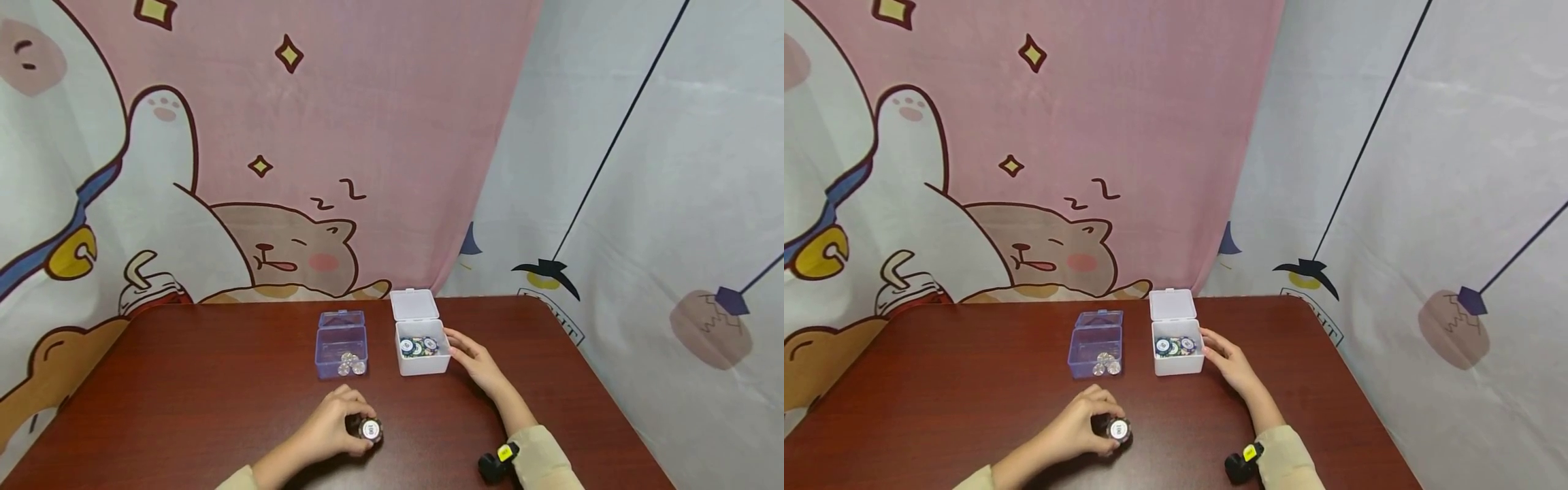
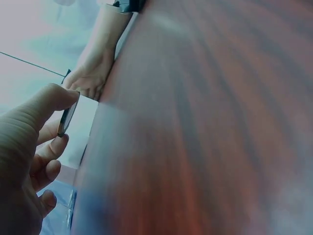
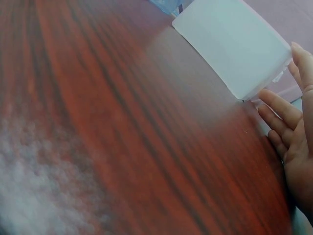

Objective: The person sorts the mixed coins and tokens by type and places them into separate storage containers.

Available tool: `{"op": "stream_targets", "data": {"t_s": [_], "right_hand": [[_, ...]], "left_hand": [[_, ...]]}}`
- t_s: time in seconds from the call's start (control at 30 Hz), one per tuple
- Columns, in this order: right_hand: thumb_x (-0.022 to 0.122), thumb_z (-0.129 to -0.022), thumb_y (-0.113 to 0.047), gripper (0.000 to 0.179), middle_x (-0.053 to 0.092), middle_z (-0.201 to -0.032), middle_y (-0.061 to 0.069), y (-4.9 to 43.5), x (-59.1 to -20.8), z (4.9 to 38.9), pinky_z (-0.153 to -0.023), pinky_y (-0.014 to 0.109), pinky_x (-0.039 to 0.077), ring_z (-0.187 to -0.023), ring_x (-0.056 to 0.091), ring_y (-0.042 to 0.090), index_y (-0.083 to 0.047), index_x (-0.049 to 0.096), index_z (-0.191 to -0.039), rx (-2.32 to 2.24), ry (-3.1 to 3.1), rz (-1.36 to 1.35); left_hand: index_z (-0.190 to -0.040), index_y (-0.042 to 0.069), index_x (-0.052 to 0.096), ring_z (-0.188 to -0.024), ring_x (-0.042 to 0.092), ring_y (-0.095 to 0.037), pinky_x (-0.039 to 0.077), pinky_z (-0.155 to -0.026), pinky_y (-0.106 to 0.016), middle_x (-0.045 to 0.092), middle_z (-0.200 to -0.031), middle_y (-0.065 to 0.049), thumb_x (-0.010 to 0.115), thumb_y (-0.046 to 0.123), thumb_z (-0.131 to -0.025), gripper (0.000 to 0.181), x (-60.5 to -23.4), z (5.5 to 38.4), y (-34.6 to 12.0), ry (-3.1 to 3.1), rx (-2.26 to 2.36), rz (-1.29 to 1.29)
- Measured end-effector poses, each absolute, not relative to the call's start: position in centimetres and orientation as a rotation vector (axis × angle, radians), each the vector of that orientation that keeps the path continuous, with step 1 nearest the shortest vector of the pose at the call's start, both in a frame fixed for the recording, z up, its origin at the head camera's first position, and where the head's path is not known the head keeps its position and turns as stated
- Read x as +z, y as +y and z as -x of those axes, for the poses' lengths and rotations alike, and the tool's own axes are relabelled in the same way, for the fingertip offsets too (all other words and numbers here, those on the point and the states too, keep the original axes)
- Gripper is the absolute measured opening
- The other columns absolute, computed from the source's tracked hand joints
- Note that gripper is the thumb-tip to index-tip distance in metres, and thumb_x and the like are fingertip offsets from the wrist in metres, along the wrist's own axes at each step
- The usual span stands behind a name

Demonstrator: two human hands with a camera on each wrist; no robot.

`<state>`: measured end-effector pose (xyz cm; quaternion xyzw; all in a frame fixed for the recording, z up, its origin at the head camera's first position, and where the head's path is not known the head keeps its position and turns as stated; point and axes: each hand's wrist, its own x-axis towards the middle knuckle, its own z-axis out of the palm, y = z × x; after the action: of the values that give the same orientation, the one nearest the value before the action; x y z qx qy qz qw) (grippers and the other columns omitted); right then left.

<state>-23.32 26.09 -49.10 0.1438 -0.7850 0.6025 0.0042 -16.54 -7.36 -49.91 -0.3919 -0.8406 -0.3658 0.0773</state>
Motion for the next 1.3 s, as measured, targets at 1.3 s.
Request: {"op": "stream_targets", "data": {"t_s": [1.3], "right_hand": [[0.053, -0.097, -0.004, 0.044, 0.050, -0.131, 0.030, 26.3, -49.3, 23.5, -0.088, 0.022, 0.042, -0.121, 0.046, 0.042, 0.004, 0.045, -0.139, 1.906, -2.438, -0.487]], "left_hand": [[-0.093, 0.014, 0.075, -0.085, 0.047, -0.007, 0.041, -0.074, -0.027, 0.060, -0.085, 0.013, 0.087, 0.021, -0.061, 0.035, -47.7, 20.6, -2.1, -2.434, -1.161, 0.942]]}}
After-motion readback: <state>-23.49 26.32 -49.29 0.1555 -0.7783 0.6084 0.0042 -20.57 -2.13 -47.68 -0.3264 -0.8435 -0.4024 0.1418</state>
